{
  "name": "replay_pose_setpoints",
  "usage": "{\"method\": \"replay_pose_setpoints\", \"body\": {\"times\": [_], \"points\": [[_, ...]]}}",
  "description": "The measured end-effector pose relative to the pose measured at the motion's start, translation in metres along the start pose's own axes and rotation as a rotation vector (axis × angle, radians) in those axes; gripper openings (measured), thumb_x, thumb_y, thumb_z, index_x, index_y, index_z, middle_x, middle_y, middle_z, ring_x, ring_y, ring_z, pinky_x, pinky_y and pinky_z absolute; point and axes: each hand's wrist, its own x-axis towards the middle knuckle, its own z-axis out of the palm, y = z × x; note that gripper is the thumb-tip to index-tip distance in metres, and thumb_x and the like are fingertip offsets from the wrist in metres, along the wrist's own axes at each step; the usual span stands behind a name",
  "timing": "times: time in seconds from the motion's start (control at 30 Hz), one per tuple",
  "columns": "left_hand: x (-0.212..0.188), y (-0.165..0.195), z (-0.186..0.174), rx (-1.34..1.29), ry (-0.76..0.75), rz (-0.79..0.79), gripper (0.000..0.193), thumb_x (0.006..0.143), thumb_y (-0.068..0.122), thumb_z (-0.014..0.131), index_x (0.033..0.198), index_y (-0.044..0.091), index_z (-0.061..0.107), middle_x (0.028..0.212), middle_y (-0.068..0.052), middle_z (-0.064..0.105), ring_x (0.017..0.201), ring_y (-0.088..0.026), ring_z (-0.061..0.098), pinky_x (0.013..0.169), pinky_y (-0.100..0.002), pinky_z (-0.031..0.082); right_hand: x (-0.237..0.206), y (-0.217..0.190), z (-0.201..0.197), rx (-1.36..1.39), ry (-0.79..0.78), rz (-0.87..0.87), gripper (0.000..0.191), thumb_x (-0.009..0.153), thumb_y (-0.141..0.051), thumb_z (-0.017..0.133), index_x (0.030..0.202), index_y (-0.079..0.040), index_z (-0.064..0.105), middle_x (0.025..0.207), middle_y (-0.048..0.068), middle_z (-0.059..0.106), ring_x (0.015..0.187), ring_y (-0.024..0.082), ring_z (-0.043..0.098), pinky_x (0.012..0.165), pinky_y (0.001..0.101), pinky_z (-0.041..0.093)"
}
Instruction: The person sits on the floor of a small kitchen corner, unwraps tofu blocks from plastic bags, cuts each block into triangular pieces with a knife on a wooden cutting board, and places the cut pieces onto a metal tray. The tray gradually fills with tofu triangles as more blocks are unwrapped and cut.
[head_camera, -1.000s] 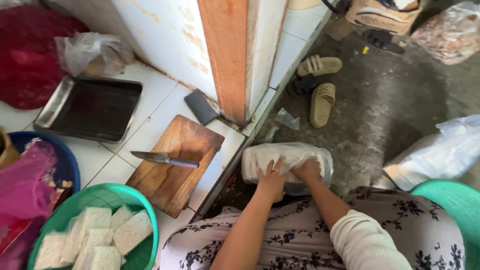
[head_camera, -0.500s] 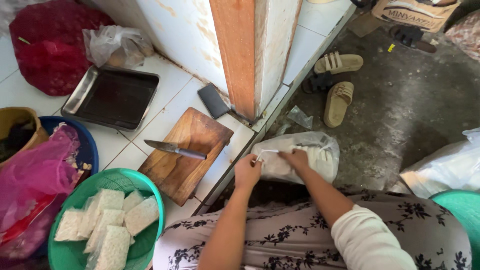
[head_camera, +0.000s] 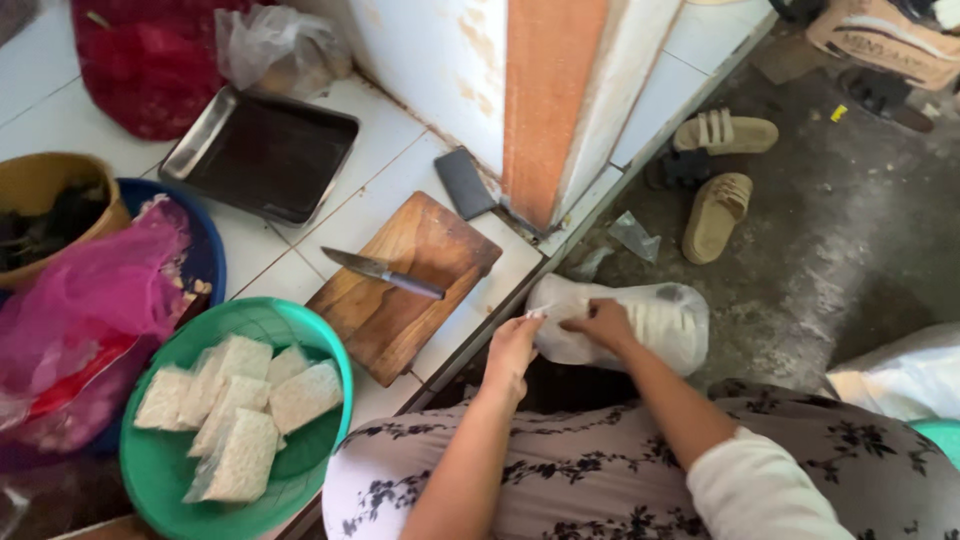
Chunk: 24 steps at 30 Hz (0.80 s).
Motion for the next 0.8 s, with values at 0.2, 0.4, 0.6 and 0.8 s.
{"method": "replay_pose_setpoints", "body": {"times": [0.2, 0.4, 0.6, 0.8], "points": [[0.038, 0.009, -0.004, -0.434, 0.160, -0.200, 0.036, 0.097, 0.049, 0.059, 0.097, 0.014, 0.066, 0.088, -0.003, 0.062, 0.082, -0.022, 0.055, 0.072, -0.042, 0.042, -0.018, -0.053, -0.098, -0.254, -0.207, -0.759, 0.056, 0.052, -0.033, 0.094, 0.099, -0.007, 0.079, 0.101, 0.019, 0.068, 0.098, 0.037, 0.062, 0.083, 0.0454, 0.050], [0.014, 0.029, -0.026, -0.449, 0.149, -0.156, 0.040, 0.100, 0.046, 0.058, 0.091, 0.009, 0.071, 0.079, -0.006, 0.059, 0.066, -0.020, 0.046, 0.060, -0.040, 0.036, -0.075, -0.187, -0.101, 0.060, -0.200, -0.667, 0.038, 0.072, -0.026, 0.086, 0.098, -0.003, 0.074, 0.095, 0.012, 0.071, 0.080, 0.024, 0.070, 0.069, 0.0349, 0.056], [-0.029, 0.040, -0.044, -0.230, 0.069, -0.112, 0.053, 0.102, 0.055, 0.057, 0.103, 0.005, 0.075, 0.097, -0.009, 0.067, 0.070, -0.019, 0.044, 0.062, -0.039, 0.035, -0.099, -0.322, -0.017, 0.292, -0.482, -0.474, 0.055, 0.088, -0.024, 0.078, 0.135, -0.003, 0.061, 0.120, 0.011, 0.069, 0.102, 0.021, 0.065, 0.080, 0.0354, 0.055], [-0.005, 0.022, -0.038, -0.238, -0.028, -0.027, 0.046, 0.102, 0.043, 0.058, 0.098, 0.000, 0.073, 0.082, -0.004, 0.070, 0.067, -0.020, 0.048, 0.062, -0.041, 0.035, -0.059, -0.280, -0.020, 0.495, -0.539, -0.533, 0.041, 0.095, -0.022, 0.066, 0.130, 0.000, 0.061, 0.126, 0.007, 0.071, 0.118, 0.021, 0.068, 0.092, 0.0350, 0.055]]}}
